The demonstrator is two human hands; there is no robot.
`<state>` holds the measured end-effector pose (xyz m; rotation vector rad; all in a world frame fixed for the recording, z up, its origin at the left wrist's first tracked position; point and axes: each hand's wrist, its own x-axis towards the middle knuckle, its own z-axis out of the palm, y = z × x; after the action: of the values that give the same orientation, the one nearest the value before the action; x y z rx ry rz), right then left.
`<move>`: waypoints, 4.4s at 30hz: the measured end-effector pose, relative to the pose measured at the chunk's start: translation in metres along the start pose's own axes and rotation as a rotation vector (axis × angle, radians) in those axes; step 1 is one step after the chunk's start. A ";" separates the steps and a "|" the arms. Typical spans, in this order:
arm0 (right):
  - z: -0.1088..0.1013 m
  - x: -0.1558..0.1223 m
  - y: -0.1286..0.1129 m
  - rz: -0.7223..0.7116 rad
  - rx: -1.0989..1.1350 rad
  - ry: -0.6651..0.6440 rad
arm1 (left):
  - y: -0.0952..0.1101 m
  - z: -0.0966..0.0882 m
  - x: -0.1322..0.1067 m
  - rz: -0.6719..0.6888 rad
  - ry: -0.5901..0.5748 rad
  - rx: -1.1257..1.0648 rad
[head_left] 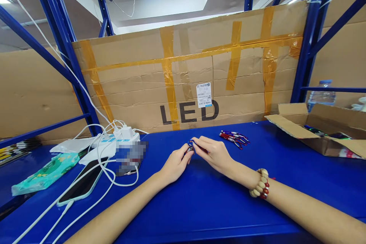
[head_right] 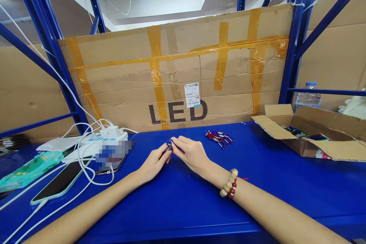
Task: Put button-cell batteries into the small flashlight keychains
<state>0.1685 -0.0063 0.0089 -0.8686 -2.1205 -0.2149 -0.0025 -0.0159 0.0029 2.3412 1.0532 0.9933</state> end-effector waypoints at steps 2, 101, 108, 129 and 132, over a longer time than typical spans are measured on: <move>0.000 0.000 0.000 -0.006 0.003 -0.006 | 0.000 0.000 0.000 0.005 0.006 0.005; -0.005 0.001 0.000 -0.033 0.213 -0.458 | -0.002 -0.001 0.004 -0.248 0.058 -0.569; -0.004 0.000 0.002 -0.019 0.203 -0.494 | -0.001 -0.001 0.003 -0.232 0.042 -0.525; 0.007 -0.006 0.009 0.091 0.235 -0.428 | -0.002 0.001 0.003 -0.222 -0.009 -0.573; 0.006 -0.006 0.008 0.115 0.224 -0.444 | -0.002 0.001 0.003 -0.203 -0.011 -0.581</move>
<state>0.1725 -0.0008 -0.0007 -0.9646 -2.4286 0.2979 -0.0015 -0.0121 0.0021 1.7336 0.8335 1.0358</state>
